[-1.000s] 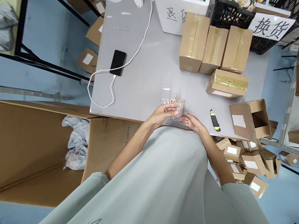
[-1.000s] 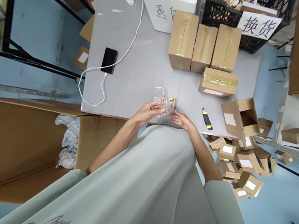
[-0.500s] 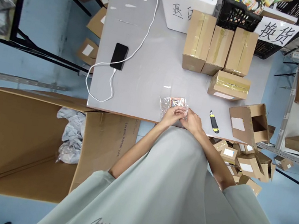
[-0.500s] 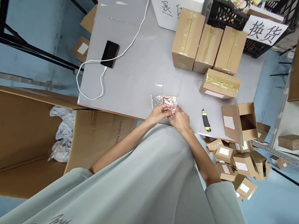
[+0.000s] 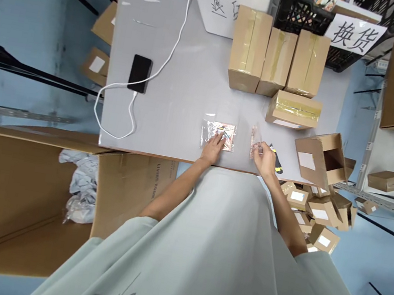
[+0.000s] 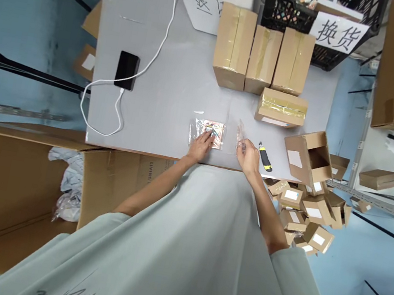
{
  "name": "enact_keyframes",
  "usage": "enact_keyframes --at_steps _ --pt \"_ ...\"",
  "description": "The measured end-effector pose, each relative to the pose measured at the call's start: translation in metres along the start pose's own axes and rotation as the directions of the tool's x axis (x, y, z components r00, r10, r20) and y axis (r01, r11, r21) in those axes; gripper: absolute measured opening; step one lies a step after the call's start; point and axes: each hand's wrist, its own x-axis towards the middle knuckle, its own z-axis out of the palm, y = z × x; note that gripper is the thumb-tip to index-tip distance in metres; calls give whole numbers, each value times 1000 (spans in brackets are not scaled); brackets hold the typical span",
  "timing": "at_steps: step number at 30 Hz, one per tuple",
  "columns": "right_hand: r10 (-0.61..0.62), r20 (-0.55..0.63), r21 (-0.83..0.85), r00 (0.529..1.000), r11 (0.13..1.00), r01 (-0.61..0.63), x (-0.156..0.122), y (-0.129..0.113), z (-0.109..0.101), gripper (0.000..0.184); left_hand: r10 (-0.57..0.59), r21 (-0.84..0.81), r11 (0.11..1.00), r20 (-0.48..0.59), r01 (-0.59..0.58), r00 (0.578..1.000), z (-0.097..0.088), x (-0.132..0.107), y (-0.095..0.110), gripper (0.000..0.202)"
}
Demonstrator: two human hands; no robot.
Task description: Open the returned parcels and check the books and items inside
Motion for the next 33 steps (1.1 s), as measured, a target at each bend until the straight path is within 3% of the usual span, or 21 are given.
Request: enact_keyframes --at_steps 3,6,10,13,16,20,25,29,33 --pt "22 -5 72 1000 997 -21 4 2 -1 25 -53 -94 995 -89 45 995 -19 19 7 39" --pt "46 29 128 999 991 -49 11 3 5 24 -65 -198 979 -101 44 993 -27 29 32 37" --pt "27 85 81 996 996 -33 19 1 23 14 23 -460 888 17 -12 1000 -9 14 79 48" --pt "-1 179 92 984 996 -16 20 0 37 15 -31 -507 861 36 45 999 10 -1 100 47" --pt "-4 251 232 968 971 -56 15 -2 43 24 -138 -531 842 -30 101 990 18 -9 100 32" --pt "23 307 386 952 911 -146 4 -1 42 41 -212 -592 791 -26 156 977 16 -15 86 18" --pt "44 242 232 969 967 -101 -2 -4 36 28 -247 -657 735 -29 168 969 11 -22 82 34" --pt "-42 194 99 980 995 23 -3 -10 33 10 -212 -684 716 -17 143 977 9 -26 89 50" --pt "-74 181 42 981 997 68 -1 -15 32 10 -164 -710 697 -22 100 986 8 -28 93 56"
